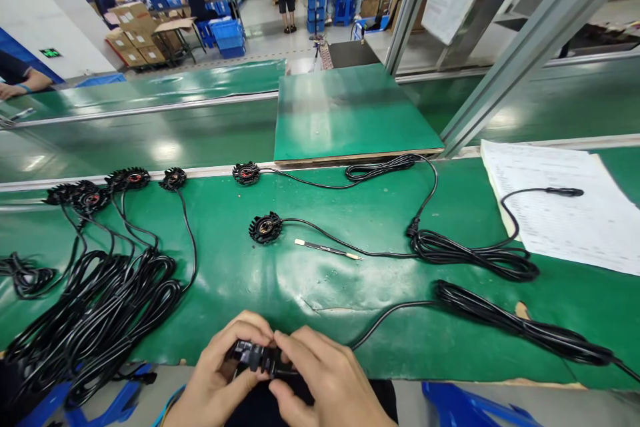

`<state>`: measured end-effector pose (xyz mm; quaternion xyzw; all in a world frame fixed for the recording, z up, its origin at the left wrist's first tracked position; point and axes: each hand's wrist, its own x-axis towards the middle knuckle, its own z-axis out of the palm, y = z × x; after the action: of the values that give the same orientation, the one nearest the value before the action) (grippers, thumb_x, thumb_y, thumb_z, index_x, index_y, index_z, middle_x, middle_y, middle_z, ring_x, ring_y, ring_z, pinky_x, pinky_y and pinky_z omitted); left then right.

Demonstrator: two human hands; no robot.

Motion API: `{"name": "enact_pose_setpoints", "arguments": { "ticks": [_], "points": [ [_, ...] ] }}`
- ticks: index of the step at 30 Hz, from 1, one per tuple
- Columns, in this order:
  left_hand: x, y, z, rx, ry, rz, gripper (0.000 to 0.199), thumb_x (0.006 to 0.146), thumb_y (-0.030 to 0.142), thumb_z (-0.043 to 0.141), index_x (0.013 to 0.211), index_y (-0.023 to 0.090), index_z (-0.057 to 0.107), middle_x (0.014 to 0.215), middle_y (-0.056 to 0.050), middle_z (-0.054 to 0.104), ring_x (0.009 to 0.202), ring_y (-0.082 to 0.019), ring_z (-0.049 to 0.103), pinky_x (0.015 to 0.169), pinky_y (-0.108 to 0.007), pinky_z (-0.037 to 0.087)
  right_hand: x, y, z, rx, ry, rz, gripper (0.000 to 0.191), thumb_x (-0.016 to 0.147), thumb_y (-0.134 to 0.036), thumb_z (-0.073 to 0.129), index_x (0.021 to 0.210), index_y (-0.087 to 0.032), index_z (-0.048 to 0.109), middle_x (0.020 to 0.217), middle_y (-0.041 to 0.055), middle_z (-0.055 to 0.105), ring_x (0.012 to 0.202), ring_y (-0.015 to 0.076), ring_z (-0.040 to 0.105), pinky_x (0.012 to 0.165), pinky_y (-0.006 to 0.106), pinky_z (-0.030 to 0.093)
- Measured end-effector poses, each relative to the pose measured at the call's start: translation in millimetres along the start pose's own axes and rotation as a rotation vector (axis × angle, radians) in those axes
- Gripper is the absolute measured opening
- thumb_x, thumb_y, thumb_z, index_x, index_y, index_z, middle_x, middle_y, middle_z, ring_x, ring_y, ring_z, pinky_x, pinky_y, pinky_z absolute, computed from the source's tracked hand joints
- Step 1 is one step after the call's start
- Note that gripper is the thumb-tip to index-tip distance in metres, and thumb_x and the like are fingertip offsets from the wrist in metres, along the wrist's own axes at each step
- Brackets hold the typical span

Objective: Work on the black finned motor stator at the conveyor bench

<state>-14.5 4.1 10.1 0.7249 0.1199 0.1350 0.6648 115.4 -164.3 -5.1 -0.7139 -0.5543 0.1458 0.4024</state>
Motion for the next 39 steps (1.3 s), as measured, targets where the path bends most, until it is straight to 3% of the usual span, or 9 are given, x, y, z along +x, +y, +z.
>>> {"name": "enact_pose_setpoints", "arguments": {
  "ticks": [2,6,17,22,26,28,31,39],
  "points": [
    [-2.7,-1.0,1.8,0.014,-0.004,0.012,0.017,0.091,0.018,0.069,0.104,0.027,0.064,0.102,-0.002,0.063,0.091,-0.015,0.065,0.082,-0.023,0.052,2.8,-2.2,-1.1,0.019,-0.041,0.022,0.043,0.084,-0.011,0.059,0.125,-0.025,0.056,0.093,-0.0004,0.065,0.079,0.0131,0.064,0.066,0.022,0.050],
    [-5.2,-1.2,2.7,0.095,0.012,0.011,0.015,0.091,0.013,0.065,0.101,0.025,0.063,0.106,-0.004,0.059,0.095,-0.016,0.064,0.083,-0.024,0.051,0.9,-2.9,7.8,0.048,0.001,0.048,0.039,0.078,-0.008,0.057,0.113,-0.025,0.060,0.085,-0.0028,0.061,0.070,0.0102,0.061,0.062,0.020,0.046],
    [-6.3,-2.5,3.5,0.030,-0.015,0.019,0.007,0.088,0.017,0.068,0.089,0.020,0.062,0.087,-0.004,0.066,0.079,-0.016,0.064,0.072,-0.022,0.050,-20.3,0.1,47.0,-0.186,0.077,0.037,0.023,0.074,-0.017,0.066,0.095,-0.023,0.059,0.067,-0.0032,0.051,0.063,0.0148,0.057,0.061,0.023,0.049],
    [3.8,2.0,3.4,0.046,-0.017,-0.118,0.008,0.088,0.021,0.067,0.084,0.020,0.060,0.089,-0.004,0.063,0.083,-0.017,0.061,0.075,-0.024,0.047,-7.6,-0.9,29.9,0.164,0.058,0.168,0.020,0.081,-0.015,0.060,0.100,-0.023,0.062,0.079,-0.0025,0.060,0.067,0.0112,0.061,0.064,0.020,0.048],
    [13.9,14.9,-0.6,-0.123,-0.098,-0.293,0.028,0.089,0.040,0.068,0.106,0.022,0.055,0.104,-0.006,0.056,0.099,-0.021,0.056,0.083,-0.028,0.047,3.6,3.5,11.7,0.416,-0.028,0.342,0.015,0.090,-0.020,0.058,0.103,-0.027,0.065,0.091,-0.0023,0.066,0.079,0.0117,0.065,0.071,0.020,0.049],
    [15.2,17.9,-1.4,-0.175,-0.116,-0.301,0.037,0.089,0.048,0.067,0.112,0.023,0.052,0.110,-0.006,0.052,0.105,-0.021,0.054,0.088,-0.030,0.046,6.4,4.7,6.8,0.406,-0.062,0.341,0.015,0.091,-0.021,0.056,0.103,-0.025,0.064,0.091,-0.0011,0.065,0.079,0.0128,0.064,0.070,0.021,0.049],
    [13.1,16.7,0.9,-0.159,-0.075,-0.282,0.036,0.091,0.050,0.063,0.112,0.022,0.052,0.110,-0.005,0.050,0.102,-0.020,0.053,0.089,-0.029,0.045,8.7,2.3,3.4,0.323,-0.108,0.300,0.013,0.089,-0.019,0.055,0.099,-0.023,0.064,0.085,-0.0013,0.058,0.072,0.0122,0.060,0.065,0.022,0.045],
    [11.1,20.7,11.2,-0.181,-0.012,-0.367,0.020,0.088,0.035,0.066,0.096,0.021,0.054,0.084,-0.001,0.056,0.081,-0.017,0.055,0.068,-0.024,0.048,8.9,0.1,6.9,0.334,-0.148,0.316,0.011,0.086,-0.016,0.056,0.088,-0.022,0.065,0.077,-0.0031,0.053,0.065,0.0098,0.055,0.059,0.020,0.040]
  ]
}}
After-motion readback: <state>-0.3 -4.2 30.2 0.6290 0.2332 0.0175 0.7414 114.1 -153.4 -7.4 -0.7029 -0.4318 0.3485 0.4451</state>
